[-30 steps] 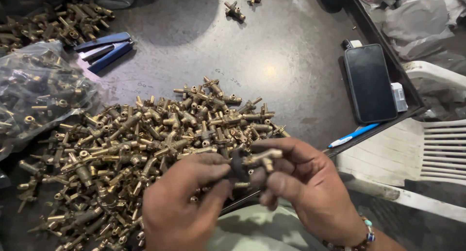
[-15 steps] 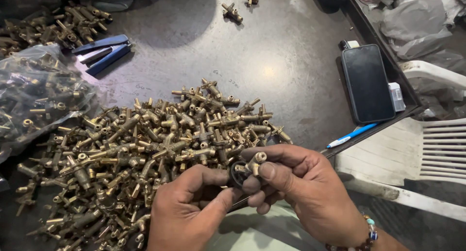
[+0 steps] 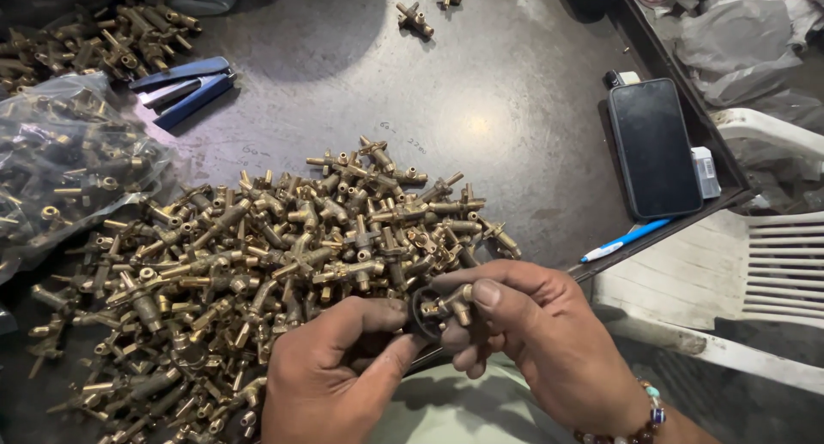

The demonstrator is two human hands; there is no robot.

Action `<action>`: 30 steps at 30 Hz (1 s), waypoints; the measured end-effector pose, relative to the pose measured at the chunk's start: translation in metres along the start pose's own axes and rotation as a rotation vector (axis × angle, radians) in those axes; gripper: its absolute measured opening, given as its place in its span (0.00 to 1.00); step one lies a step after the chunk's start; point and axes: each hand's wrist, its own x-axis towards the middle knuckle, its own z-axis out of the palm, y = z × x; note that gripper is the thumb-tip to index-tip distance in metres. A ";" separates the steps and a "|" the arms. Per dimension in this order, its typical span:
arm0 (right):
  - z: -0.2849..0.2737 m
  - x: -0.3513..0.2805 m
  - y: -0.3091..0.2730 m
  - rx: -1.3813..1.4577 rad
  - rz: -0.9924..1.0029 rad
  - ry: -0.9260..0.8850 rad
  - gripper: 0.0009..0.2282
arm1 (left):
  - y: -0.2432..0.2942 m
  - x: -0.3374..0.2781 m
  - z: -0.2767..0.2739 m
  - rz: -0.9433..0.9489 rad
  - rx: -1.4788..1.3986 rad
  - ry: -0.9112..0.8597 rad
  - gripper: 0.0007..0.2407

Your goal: The person repeatedly picks small brass valve-like parts from a large pile on a metal table, inserts each into a black rubber ring, and places the assembled unit aside. The process is repeated continuously throughout the clip.

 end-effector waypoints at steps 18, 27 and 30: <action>0.002 -0.005 -0.004 0.019 0.062 -0.046 0.16 | -0.018 -0.009 -0.009 0.062 0.138 -0.050 0.08; -0.003 -0.002 0.002 0.031 0.053 -0.080 0.15 | -0.019 -0.010 -0.010 0.303 0.172 -0.045 0.08; -0.004 0.005 0.003 0.029 0.042 -0.036 0.14 | -0.023 -0.016 -0.007 0.040 0.038 -0.014 0.08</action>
